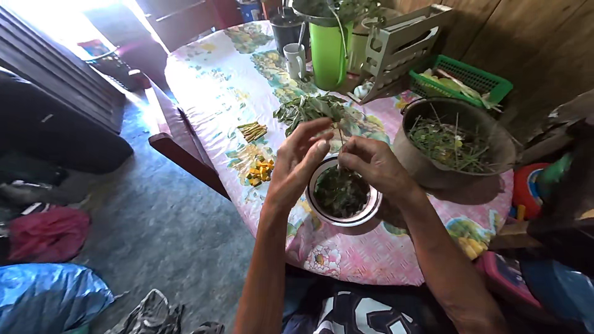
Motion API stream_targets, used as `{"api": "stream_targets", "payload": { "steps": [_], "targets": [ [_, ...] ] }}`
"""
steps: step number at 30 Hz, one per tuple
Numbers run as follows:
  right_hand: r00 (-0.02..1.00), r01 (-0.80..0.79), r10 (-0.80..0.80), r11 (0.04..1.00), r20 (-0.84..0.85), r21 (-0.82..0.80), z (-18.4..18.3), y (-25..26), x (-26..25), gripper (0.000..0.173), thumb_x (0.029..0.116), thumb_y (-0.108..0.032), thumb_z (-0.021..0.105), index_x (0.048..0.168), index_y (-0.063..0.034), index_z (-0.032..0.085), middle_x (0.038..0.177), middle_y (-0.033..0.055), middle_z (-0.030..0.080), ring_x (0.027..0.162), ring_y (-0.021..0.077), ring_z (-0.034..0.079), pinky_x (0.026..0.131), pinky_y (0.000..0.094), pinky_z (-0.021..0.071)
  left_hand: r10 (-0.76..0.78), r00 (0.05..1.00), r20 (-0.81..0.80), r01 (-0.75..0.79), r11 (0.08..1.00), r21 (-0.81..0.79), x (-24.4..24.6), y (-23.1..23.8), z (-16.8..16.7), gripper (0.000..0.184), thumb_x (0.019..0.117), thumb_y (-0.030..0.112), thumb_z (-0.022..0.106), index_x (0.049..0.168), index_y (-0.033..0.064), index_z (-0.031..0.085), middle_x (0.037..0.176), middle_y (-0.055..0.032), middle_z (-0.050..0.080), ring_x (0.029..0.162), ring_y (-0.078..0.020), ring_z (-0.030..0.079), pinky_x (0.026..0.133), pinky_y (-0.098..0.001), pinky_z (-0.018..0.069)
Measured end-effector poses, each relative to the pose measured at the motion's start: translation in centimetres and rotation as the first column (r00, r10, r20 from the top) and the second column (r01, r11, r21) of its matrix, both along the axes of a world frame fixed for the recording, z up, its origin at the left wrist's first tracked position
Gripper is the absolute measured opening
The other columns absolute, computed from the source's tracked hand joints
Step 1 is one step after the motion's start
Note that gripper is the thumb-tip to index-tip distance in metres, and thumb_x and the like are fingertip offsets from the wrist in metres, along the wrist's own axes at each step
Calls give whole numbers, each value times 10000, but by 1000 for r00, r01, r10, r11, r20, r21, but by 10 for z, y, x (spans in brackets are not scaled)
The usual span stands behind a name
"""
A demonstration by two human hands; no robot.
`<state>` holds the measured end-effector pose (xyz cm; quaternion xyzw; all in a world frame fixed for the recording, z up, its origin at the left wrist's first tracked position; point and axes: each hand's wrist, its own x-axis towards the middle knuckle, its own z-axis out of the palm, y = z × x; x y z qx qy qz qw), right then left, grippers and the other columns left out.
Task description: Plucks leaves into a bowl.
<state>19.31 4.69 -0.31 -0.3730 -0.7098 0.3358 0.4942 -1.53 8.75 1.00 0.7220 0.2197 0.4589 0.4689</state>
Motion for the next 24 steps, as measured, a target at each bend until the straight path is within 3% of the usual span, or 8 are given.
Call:
{"api": "stream_targets", "payload": {
  "steps": [2, 5, 12, 16, 24],
  "targets": [
    [1000, 5, -5, 1000, 11, -25, -3, 0, 6, 123, 1033, -146, 557, 994, -48, 620, 797, 55, 614, 632, 117, 585, 543, 232, 519, 90, 995, -43, -91, 996, -13, -1, -9, -15, 449, 1007, 426, 587, 1307, 93, 606, 1262, -60, 670, 1075, -193, 687, 898, -389, 599],
    [999, 18, -17, 999, 29, -28, -6, -4, 8, 100, 1031, -130, 579, 1000, -42, 616, 783, 62, 624, 601, 120, 600, 518, 231, 536, 168, 982, -90, -174, 983, -64, 12, -26, -33, 337, 914, 270, 713, 1202, 111, 639, 1109, -32, 693, 928, -161, 696, 779, -347, 615],
    [999, 30, -29, 999, 39, -31, -9, -5, 10, 57, 1004, -100, 621, 997, -44, 619, 787, 59, 618, 608, 114, 589, 515, 223, 520, 271, 962, 30, -266, 956, -124, 39, -33, -52, 203, 942, 69, 710, 1133, 92, 648, 1039, -49, 694, 858, -161, 699, 715, -318, 625],
    [997, 37, -34, 998, 64, -45, -10, -8, 12, 53, 997, -102, 628, 1020, -54, 627, 813, 62, 643, 623, 131, 626, 527, 251, 558, 287, 957, 54, -281, 955, -93, 41, -33, -54, 161, 973, 50, 652, 1134, 68, 651, 1017, -56, 702, 874, -150, 702, 750, -314, 620],
    [993, 65, -61, 997, 103, -39, -7, -6, 12, 55, 1005, -106, 619, 1024, -59, 641, 821, 45, 644, 629, 105, 610, 529, 225, 534, 313, 936, 163, -285, 943, -173, 50, -36, -61, 131, 976, 43, 615, 1102, 51, 654, 954, -74, 681, 797, -160, 678, 698, -302, 601]
  ]
}}
